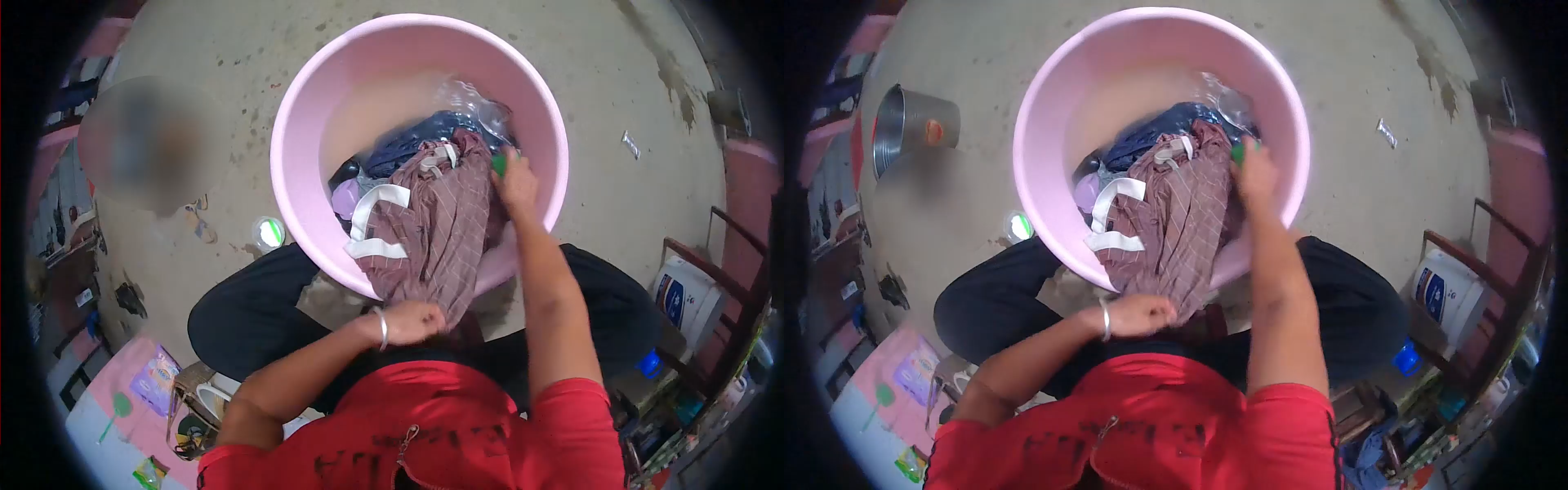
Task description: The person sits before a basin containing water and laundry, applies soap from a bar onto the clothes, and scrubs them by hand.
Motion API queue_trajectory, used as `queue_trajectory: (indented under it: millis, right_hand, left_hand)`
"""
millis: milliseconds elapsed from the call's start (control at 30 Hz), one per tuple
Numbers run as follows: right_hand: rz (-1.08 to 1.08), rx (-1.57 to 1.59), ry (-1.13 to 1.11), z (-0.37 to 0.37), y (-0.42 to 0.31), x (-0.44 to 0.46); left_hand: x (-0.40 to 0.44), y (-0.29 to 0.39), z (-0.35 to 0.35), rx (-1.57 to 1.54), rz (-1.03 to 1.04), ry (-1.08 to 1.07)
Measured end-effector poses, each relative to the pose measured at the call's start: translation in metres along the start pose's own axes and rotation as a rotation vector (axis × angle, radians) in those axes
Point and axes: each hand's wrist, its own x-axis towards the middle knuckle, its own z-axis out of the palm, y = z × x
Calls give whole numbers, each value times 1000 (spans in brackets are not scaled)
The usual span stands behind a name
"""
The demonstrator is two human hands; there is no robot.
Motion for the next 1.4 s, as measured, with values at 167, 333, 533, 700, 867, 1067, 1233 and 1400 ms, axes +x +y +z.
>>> queue_trajectory:
  millis: [167, 333, 533, 700, 867, 1067, 1233, 1400]
  right_hand:
    - [18, 51, -70, 1, 9, -37]
    - [67, 174, -108, 4, 10, -55]
    - [65, 447, 39, 12, 17, -52]
    - [82, 777, 71, -22, -36, -69]
    - [-407, 521, -154, 6, -115, -106]
    - [3, -3, -29, 16, 16, -23]
    - [41, 297, 73, -7, -19, -22]
    - [-343, 731, -58, -8, -103, -77]
  left_hand:
    - [90, 10, -84, 631, 217, 1162]
    - [114, -1, -123, 802, -72, 1089]
    - [81, -61, -126, -447, 166, 1142]
    - [31, -17, -84, -1556, 232, 934]
    - [-1, 15, -58, -1515, 125, 933]
    - [-94, 72, -60, -1524, 305, 678]
    - [-87, 86, -69, -1480, 405, 574]
    - [-54, 65, -50, -1462, 304, 522]
